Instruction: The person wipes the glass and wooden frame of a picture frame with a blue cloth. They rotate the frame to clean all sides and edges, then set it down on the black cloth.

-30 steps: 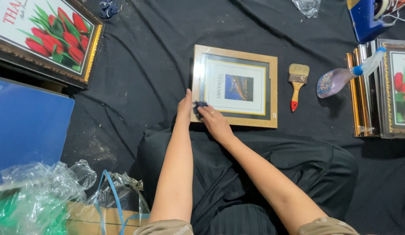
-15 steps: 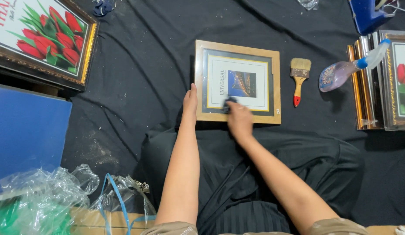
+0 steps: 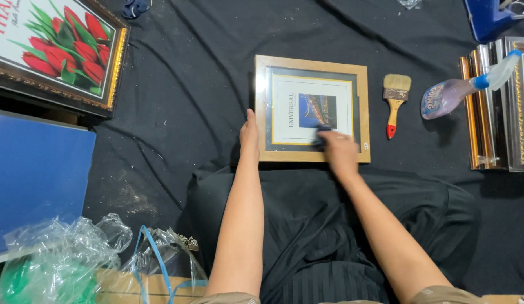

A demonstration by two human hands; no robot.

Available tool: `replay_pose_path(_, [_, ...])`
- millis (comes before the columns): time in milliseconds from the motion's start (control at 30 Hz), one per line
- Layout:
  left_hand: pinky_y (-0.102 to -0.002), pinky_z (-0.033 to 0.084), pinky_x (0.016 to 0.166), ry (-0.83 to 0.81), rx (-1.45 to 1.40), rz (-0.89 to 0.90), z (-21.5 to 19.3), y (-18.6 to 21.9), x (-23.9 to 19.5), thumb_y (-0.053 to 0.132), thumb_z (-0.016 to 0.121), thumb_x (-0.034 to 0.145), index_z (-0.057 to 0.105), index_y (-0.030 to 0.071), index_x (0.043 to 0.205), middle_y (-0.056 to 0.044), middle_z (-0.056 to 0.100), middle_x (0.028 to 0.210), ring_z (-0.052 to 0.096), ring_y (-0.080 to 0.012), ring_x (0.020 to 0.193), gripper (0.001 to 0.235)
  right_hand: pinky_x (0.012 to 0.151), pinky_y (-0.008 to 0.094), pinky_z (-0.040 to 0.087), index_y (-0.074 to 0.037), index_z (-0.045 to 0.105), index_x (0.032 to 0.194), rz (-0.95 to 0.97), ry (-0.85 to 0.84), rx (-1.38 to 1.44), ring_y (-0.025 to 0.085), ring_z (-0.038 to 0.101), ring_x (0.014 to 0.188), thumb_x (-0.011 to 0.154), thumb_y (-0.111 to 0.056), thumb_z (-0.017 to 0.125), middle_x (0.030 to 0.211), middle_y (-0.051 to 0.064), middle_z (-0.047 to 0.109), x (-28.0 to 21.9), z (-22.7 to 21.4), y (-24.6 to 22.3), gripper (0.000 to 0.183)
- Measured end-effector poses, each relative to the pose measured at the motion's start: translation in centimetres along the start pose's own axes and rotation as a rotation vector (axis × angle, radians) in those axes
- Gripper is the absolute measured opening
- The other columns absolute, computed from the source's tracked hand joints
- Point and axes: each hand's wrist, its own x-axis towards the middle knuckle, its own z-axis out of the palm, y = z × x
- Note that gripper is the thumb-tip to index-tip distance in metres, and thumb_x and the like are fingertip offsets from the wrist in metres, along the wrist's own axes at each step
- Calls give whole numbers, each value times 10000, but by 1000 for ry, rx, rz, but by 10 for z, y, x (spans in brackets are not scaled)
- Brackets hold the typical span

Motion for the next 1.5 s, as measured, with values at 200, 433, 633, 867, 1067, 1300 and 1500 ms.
replay_pose_path(200, [-496, 243, 1260, -67, 21, 39, 4, 3, -2, 730, 452, 951, 260, 9, 1598, -188, 257, 1663, 221, -360, 1542, 987, 852, 503, 504, -192, 697, 1192, 342, 134, 72, 376, 682, 968, 882, -68, 606, 1052, 81, 697, -12, 50, 49, 346])
replay_pose_path(433, [-483, 213, 1279, -77, 108, 63, 5, 4, 4, 820, 349, 918, 269, -17, 1585, -207, 273, 1653, 210, -350, 1547, 1074, 924, 393, 518, -256, 697, 1218, -148, 28, 386, 255, 706, 1072, 847, -77, 714, 1095, -20, 741, 1, -26, -113, 412])
replay_pose_path(633, [-477, 275, 1256, 21, 270, 172, 9, -8, 29, 829, 234, 924, 519, 38, 1462, -188, 511, 1518, 367, -355, 1480, 998, 842, 421, 560, -336, 650, 1249, -222, 183, 292, 290, 673, 1021, 912, -157, 709, 1058, -52, 700, 82, 12, -123, 385])
replay_pose_path(867, [-472, 255, 1261, 25, 185, 146, 6, -6, 30, 837, 222, 916, 509, 14, 1471, -206, 507, 1519, 360, -363, 1485, 1033, 845, 405, 554, -243, 675, 1249, -131, 54, 494, 286, 653, 979, 969, -164, 701, 1117, 5, 711, 25, -29, -150, 292])
replay_pose_path(1067, [-481, 258, 1257, 28, 178, 138, 6, 6, 18, 821, 167, 919, 535, 4, 1447, -220, 522, 1503, 373, -382, 1475, 1040, 810, 381, 576, -308, 667, 1250, -155, 93, 418, 266, 634, 943, 941, -169, 734, 1103, -27, 697, 48, -7, -148, 345])
replay_pose_path(1300, [-463, 254, 1258, 20, 156, 138, 9, -6, 32, 823, 117, 938, 529, 28, 1466, -181, 504, 1530, 354, -352, 1491, 1039, 835, 364, 555, -272, 662, 1274, -45, 185, 394, 256, 609, 950, 976, -200, 706, 1155, -9, 667, 107, -11, -145, 310])
replay_pose_path(1500, [-494, 262, 1244, 31, 165, 123, 8, 1, 26, 803, 104, 943, 511, 8, 1474, -208, 516, 1512, 389, -402, 1462, 1039, 799, 319, 541, -267, 681, 1208, -61, 5, 403, 186, 595, 875, 976, -177, 685, 1067, -55, 632, 12, -35, -148, 249])
